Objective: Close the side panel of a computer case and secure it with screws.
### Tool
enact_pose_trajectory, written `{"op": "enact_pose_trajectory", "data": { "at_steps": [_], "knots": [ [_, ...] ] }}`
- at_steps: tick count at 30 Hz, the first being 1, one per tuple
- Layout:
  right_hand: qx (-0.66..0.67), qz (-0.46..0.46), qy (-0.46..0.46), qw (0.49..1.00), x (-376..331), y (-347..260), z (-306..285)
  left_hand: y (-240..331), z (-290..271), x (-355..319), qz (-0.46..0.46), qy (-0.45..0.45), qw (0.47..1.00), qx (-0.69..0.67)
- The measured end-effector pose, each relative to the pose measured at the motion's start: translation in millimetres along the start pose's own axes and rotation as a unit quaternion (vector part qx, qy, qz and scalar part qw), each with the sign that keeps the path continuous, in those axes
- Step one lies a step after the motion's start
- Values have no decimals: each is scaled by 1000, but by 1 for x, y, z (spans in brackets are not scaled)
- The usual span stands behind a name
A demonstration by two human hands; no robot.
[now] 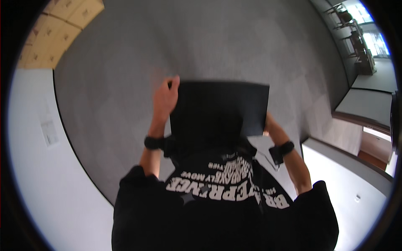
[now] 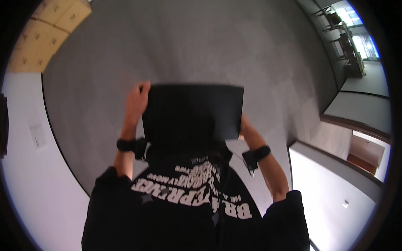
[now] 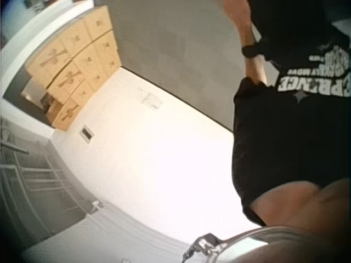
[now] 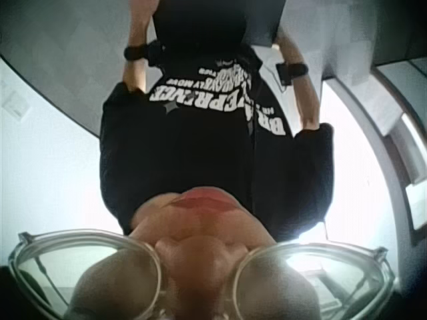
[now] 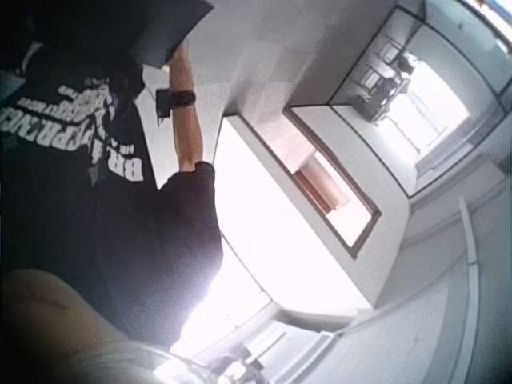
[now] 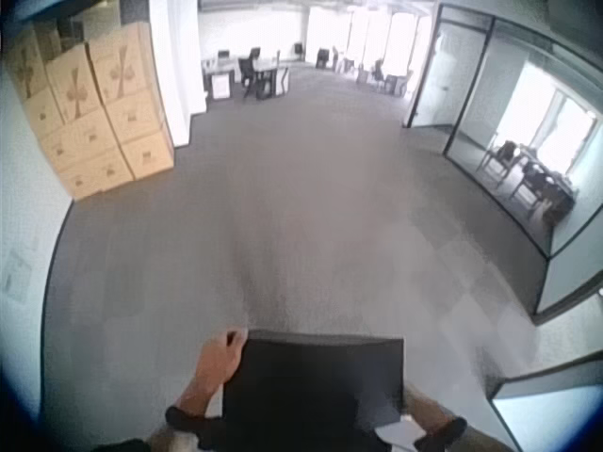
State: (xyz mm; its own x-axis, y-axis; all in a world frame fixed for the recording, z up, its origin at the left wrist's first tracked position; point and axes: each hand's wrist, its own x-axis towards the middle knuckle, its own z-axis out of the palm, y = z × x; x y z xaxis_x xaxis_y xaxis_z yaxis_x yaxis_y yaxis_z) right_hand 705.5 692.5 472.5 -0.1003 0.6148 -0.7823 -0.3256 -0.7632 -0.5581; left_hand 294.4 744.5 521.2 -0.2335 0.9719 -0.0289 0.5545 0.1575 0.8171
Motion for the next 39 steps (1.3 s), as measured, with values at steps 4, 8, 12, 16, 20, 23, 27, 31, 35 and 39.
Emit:
{"op": "enact_pose_trajectory", "data": {
  "at_steps": [4,8,12,16,20,23,27,31,35,39],
  "knots": [
    [-4,-93,-63,994,4,-20,5,51,-21,-5,18,47,999,-5],
    [-43,-18,-51,998,18,-15,-5,24,-24,-28,25,104,994,-24],
    [-90,-9,-50,995,6,44,-14,6,-61,-81,14,135,991,-19],
    [-148,-3,-35,988,46,49,-28,-28,-42,-51,-35,117,992,-8],
    [-247,-1,-32,969,180,-46,-16,-27,-10,126,-85,104,990,44],
    [-160,80,38,983,254,-188,49,-5,9,295,-108,75,991,34],
    [-125,109,85,982,323,-280,105,25,13,440,-133,24,987,91],
    [-109,115,95,983,415,-376,158,46,37,585,-77,19,984,159],
    [-111,117,74,984,545,-479,221,59,52,744,-90,32,994,60],
    [-123,119,75,982,626,-576,258,73,58,869,-72,46,993,85]
  ]
}}
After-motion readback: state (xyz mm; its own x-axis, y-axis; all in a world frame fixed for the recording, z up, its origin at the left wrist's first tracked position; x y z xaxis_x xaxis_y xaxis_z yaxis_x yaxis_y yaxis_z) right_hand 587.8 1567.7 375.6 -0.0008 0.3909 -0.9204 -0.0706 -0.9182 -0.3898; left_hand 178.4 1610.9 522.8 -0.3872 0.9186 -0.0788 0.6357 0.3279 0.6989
